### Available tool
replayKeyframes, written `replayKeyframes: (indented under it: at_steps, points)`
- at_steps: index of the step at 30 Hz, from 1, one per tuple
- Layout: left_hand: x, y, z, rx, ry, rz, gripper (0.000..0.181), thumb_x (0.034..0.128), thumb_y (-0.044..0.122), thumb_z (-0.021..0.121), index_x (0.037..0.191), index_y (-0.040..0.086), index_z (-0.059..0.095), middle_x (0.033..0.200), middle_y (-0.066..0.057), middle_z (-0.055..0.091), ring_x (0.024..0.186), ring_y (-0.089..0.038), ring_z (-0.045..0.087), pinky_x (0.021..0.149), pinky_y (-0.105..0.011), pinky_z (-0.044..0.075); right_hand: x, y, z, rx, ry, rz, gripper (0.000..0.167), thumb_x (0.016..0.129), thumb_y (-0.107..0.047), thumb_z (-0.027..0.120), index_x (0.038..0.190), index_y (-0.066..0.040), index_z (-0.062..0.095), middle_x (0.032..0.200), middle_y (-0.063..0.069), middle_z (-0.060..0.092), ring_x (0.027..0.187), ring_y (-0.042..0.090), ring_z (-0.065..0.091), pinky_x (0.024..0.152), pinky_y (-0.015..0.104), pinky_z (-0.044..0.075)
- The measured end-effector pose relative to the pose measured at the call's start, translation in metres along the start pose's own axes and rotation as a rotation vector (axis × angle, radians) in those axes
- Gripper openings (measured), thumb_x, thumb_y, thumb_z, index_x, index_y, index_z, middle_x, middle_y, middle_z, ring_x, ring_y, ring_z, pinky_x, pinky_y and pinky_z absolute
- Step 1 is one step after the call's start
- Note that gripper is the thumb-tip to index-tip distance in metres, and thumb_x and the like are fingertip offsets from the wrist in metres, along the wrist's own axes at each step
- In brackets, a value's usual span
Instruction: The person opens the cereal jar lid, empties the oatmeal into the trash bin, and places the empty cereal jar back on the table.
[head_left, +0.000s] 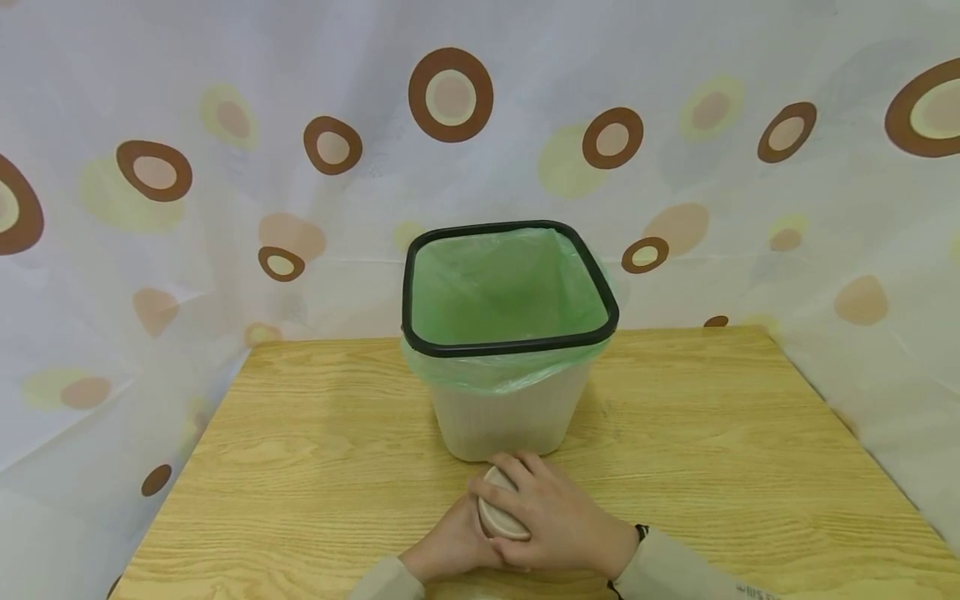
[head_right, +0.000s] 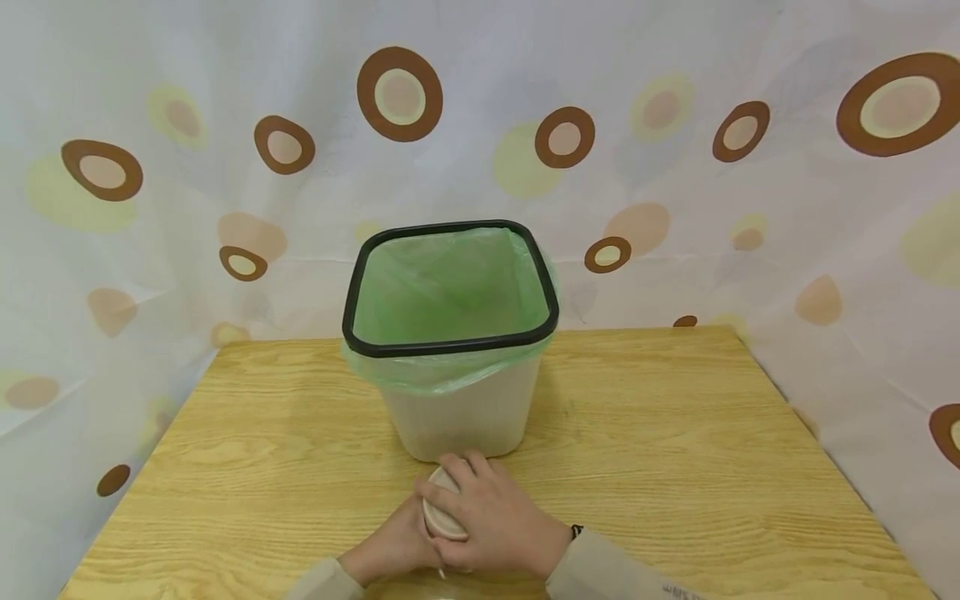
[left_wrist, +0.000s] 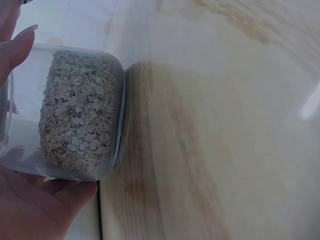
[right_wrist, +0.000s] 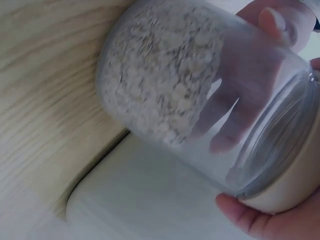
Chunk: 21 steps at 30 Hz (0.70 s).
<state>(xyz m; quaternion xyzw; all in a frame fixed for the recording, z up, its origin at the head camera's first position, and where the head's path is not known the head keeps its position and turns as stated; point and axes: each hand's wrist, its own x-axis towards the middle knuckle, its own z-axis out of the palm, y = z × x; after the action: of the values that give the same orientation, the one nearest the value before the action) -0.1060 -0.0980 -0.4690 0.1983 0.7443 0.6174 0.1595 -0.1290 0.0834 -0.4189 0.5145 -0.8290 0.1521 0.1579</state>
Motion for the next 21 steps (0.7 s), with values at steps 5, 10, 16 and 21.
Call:
replayKeyframes:
  at_steps: [5,10,16,21]
  points:
    - [0.000,0.000,0.000,0.018,-0.015,0.012,0.090,0.0716,0.015,0.087,0.142,0.006,0.031,0.130,-0.006,0.049,0.109,-0.012,0.056,0.092,-0.026,0.046,0.000,0.002,-0.003,0.058,-0.057,0.012,0.052,0.087,-0.041,0.067,0.135,-0.025,0.055,0.130,0.010,0.053,0.107,0.026,0.052,0.081,0.043,0.050]
    - [0.001,-0.001,-0.002,-0.040,-0.063,0.001,0.087,0.0743,0.014,0.085,0.143,0.010,0.031,0.129,-0.002,0.050,0.109,-0.013,0.056,0.092,-0.026,0.047,0.001,0.002,-0.007,0.164,-0.112,0.091,0.048,0.089,-0.038,0.064,0.135,-0.029,0.055,0.132,0.007,0.051,0.111,0.024,0.051,0.083,0.044,0.049]
    - [0.002,0.000,-0.001,-0.002,-0.044,-0.018,0.099,0.0723,0.018,0.087,0.147,0.008,0.022,0.137,-0.005,0.045,0.115,-0.014,0.054,0.095,-0.027,0.044,0.000,0.002,-0.009,0.173,-0.049,0.099,0.047,0.091,-0.037,0.063,0.136,-0.028,0.055,0.129,0.007,0.053,0.106,0.023,0.052,0.080,0.041,0.050]
    - [0.003,0.000,-0.001,-0.008,-0.031,-0.029,0.107,0.0709,0.016,0.088,0.149,0.009,0.016,0.142,-0.009,0.041,0.121,-0.019,0.051,0.099,-0.028,0.041,-0.004,0.002,-0.015,0.141,-0.018,0.125,0.052,0.087,-0.036,0.066,0.136,-0.025,0.055,0.127,0.007,0.053,0.106,0.023,0.052,0.081,0.043,0.050]
